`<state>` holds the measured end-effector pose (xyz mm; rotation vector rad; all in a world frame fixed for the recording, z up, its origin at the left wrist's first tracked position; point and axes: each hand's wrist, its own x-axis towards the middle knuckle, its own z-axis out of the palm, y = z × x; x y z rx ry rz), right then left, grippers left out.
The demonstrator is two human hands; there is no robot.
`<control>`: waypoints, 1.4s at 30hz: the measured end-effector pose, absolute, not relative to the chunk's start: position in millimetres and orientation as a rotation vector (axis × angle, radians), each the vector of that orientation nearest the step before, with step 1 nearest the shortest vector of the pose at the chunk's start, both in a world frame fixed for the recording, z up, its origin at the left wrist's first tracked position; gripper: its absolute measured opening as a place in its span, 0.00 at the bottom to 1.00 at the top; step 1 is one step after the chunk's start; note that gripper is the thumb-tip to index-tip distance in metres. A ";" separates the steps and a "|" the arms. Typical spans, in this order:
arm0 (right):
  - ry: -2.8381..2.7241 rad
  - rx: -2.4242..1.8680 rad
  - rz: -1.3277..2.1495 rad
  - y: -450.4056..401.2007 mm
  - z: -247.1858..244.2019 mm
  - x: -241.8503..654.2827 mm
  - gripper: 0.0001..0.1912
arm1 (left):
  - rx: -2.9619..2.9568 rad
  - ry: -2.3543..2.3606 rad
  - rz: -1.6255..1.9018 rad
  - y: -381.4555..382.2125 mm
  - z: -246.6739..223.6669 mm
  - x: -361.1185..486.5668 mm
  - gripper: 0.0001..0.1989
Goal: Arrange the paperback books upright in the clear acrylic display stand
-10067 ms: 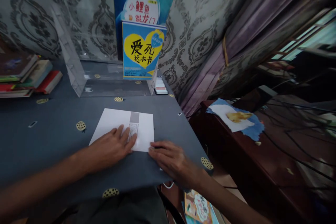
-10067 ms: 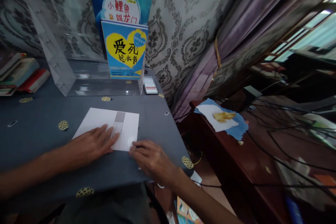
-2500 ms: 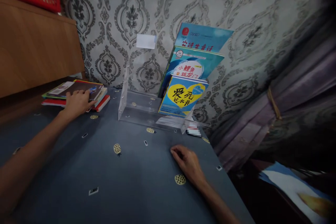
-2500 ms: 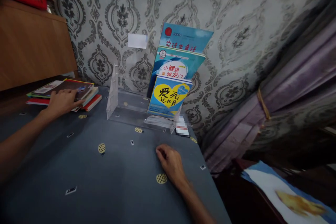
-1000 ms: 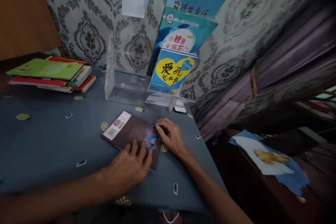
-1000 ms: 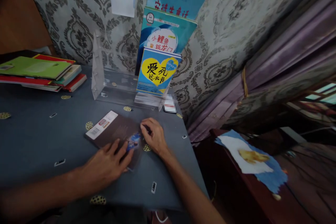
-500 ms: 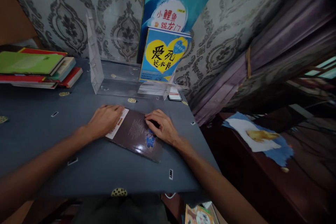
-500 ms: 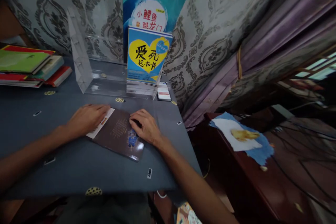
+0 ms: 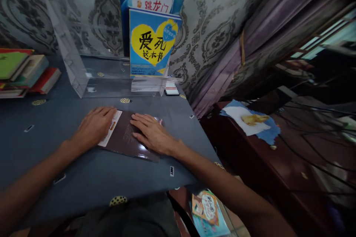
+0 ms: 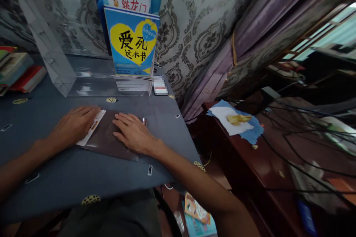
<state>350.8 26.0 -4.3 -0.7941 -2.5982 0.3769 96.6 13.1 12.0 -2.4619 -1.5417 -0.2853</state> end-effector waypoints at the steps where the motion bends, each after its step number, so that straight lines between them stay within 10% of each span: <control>1: -2.578 -0.812 0.392 25.3 -5.1 354.3 0.22 | -2.462 -1.542 -0.304 13.3 11.3 96.2 0.23; 13: -2.402 -0.913 0.416 24.2 -9.2 386.4 0.16 | -2.505 -1.438 -0.340 13.0 5.6 90.0 0.22; 21: -2.395 -0.945 0.415 24.9 -8.0 386.0 0.15 | -2.858 -1.030 -0.326 -19.5 -1.5 97.2 0.41; 42: -2.299 -0.830 0.429 -35.8 3.2 426.9 0.10 | -2.867 -1.107 -0.331 -20.3 -4.6 98.5 0.38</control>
